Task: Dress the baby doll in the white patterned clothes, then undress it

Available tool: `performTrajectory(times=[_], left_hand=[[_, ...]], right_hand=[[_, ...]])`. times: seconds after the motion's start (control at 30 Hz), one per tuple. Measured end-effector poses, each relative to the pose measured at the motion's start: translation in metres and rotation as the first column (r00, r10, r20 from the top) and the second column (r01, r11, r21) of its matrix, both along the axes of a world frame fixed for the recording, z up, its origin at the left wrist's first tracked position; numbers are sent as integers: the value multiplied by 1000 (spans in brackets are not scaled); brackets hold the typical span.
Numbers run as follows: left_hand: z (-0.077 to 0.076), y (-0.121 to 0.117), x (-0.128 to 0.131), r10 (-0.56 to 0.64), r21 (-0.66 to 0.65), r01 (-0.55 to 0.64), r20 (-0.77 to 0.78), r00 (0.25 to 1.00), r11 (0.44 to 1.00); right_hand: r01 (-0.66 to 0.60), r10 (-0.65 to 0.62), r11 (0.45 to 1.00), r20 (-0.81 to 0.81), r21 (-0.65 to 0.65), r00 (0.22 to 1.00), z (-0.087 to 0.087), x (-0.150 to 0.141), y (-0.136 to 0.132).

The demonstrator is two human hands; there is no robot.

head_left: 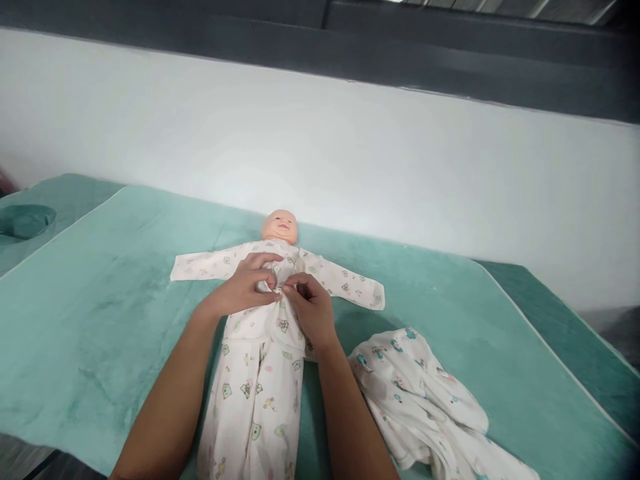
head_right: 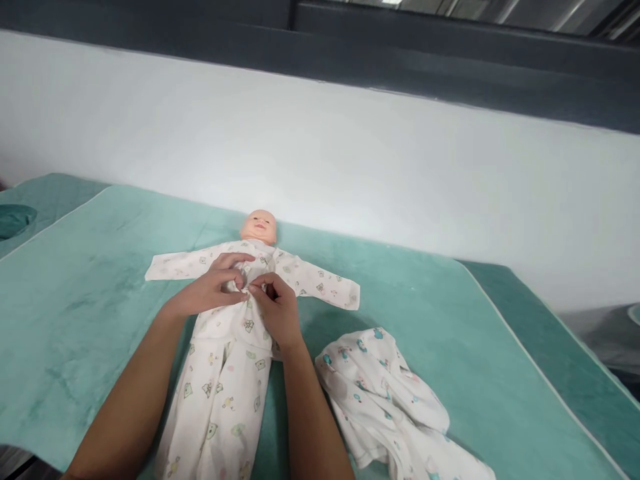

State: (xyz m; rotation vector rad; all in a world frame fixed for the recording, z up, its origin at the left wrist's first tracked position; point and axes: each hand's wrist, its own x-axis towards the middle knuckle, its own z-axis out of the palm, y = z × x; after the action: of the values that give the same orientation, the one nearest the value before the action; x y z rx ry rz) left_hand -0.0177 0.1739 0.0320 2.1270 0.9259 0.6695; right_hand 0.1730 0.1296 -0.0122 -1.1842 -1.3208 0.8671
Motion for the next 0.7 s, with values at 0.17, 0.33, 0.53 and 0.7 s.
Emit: performTrajectory(times=[0.17, 0.33, 0.53, 0.7], left_hand=[[-5, 5, -2, 52, -81, -37, 184, 982, 996], [-18, 19, -14, 462, -158, -436, 385, 799, 886], [-35, 37, -55, 836, -12, -850, 186, 516, 527], [-36, 33, -51, 819, 375, -773, 57, 571, 512]], right_hand=[[3, -6, 1000, -75, -31, 997, 4, 2, -1], [181, -182, 980, -1, -83, 983, 2, 21, 4], [351, -258, 934, 545, -72, 798, -16, 75, 12], [441, -439, 890, 466, 113, 768, -10, 56, 11]])
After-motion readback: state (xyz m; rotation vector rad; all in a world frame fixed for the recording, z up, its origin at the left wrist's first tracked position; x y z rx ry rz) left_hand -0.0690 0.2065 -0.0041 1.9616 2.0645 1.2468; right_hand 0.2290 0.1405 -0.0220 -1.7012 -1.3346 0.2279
